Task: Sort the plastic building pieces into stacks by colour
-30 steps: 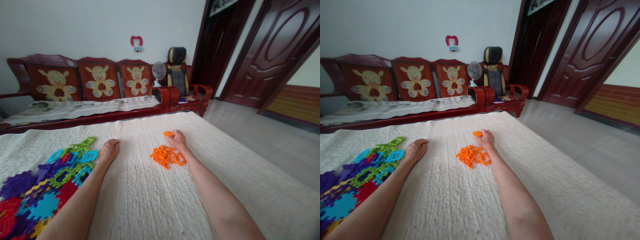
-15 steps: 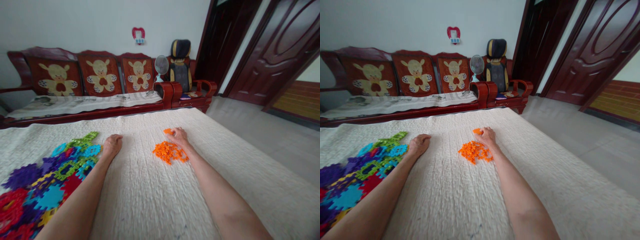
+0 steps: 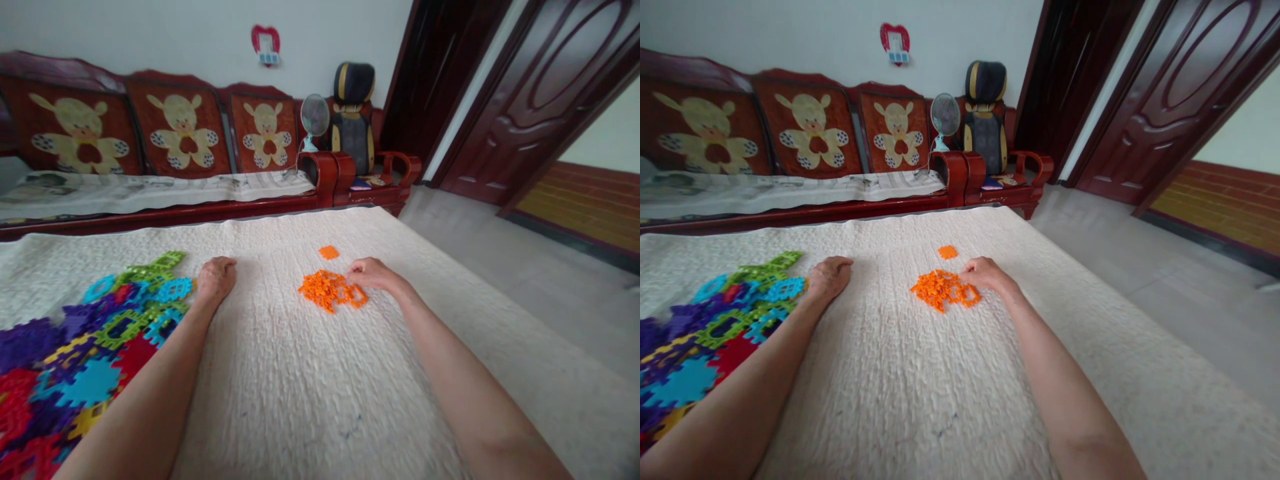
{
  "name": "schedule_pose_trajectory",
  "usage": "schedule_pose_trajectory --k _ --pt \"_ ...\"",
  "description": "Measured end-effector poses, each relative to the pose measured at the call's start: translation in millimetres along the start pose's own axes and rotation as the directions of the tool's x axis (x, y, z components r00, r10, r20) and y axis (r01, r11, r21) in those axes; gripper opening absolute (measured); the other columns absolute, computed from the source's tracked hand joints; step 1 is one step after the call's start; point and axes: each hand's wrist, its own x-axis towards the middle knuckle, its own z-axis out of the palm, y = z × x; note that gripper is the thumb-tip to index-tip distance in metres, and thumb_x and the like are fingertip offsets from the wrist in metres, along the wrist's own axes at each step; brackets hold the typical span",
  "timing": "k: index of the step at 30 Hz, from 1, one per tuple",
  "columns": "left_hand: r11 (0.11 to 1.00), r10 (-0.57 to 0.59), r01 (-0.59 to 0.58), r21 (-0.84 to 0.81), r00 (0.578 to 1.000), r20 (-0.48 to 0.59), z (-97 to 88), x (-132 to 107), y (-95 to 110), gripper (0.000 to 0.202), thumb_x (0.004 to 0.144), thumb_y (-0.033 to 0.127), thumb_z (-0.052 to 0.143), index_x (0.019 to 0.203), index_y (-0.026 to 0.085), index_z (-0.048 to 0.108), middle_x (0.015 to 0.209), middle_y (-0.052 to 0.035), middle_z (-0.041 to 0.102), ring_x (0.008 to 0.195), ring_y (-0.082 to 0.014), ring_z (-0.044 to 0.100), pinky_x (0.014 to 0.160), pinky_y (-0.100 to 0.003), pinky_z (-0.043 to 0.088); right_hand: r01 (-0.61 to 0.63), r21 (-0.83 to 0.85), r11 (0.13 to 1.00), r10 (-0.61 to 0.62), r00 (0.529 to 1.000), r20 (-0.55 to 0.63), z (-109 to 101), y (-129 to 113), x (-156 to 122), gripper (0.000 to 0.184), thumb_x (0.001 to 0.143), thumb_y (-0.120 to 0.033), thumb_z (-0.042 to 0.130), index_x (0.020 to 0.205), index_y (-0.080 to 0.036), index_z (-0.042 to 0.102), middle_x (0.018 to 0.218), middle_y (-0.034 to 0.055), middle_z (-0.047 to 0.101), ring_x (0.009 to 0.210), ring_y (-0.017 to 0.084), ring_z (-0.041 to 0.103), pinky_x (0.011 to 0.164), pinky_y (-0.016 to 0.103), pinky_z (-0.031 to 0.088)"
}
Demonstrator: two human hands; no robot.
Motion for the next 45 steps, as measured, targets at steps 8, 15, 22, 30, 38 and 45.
schedule_pose_trajectory --k 8,15,22,30,38,45 --pt "1.000 -0.008 0.009 -0.021 1.000 0.006 0.0 0 0 0.037 0.085 0.017 0.043 0.101 0.017 0.076 0.115 -0.0092 0.074 0.111 -0.0240 0.067 0.102 -0.032 0.049 -0.024 -0.189 0.982 0.059 0.981 0.183 -4 -7 -11 0.008 0.060 -0.017 0.068 0.065 -0.022 0.072 0.059 -0.0048 0.067 0.057 0.012 0.058 0.053 0.021 0.039" --pt "1.000 0.004 -0.004 -0.007 1.000 0.002 -1.6 -1 3 0.037 0.084 0.017 0.044 0.100 0.017 0.077 0.112 -0.0086 0.075 0.108 -0.0243 0.068 0.102 -0.034 0.050 0.049 0.036 0.998 -0.056 0.966 0.254 -19 7 -3 0.017 0.066 -0.019 0.063 0.077 -0.020 0.075 0.065 -0.0044 0.069 0.058 0.010 0.058 0.054 0.019 0.040" --pt "1.000 0.019 -0.020 -0.001 1.000 -0.023 2.5 -1 1 0.036 0.084 0.016 0.043 0.099 0.018 0.076 0.112 -0.0083 0.075 0.108 -0.0246 0.067 0.103 -0.035 0.050 -0.013 0.077 0.997 0.045 0.900 -0.433 16 -5 67 0.026 0.076 -0.021 0.057 0.095 -0.020 0.075 0.089 0.0005 0.076 0.082 0.016 0.069 0.076 0.024 0.051" --pt "1.000 0.016 -0.016 -0.001 1.000 -0.003 0.8 -1 2 0.037 0.084 0.016 0.044 0.100 0.017 0.076 0.112 -0.0077 0.075 0.108 -0.0229 0.068 0.104 -0.031 0.049 -0.037 -0.108 0.993 -0.019 0.880 -0.474 50 -9 99 0.028 0.083 -0.022 0.051 0.093 -0.019 0.077 0.093 0.0053 0.075 0.090 0.018 0.069 0.087 0.028 0.051" --pt "0.999 0.030 -0.030 -0.012 1.000 -0.001 -0.3 -1 3 0.037 0.084 0.016 0.043 0.098 0.016 0.077 0.111 -0.0081 0.075 0.108 -0.0227 0.068 0.104 -0.032 0.049 -0.030 -0.062 0.998 -0.004 0.870 -0.493 57 -3 97 0.038 0.079 -0.032 0.060 0.112 -0.017 0.071 0.106 0.0082 0.070 0.097 0.020 0.066 0.096 0.032 0.049" --pt "1.000 0.019 -0.020 0.022 1.000 0.010 -3.0 0 5 0.036 0.082 0.016 0.045 0.099 0.016 0.077 0.112 -0.0080 0.075 0.108 -0.0240 0.068 0.103 -0.032 0.050 0.108 0.129 0.986 -0.012 0.809 -0.587 60 7 97 0.034 0.073 -0.035 0.056 0.097 -0.017 0.072 0.098 0.0076 0.070 0.087 0.020 0.064 0.089 0.033 0.049"
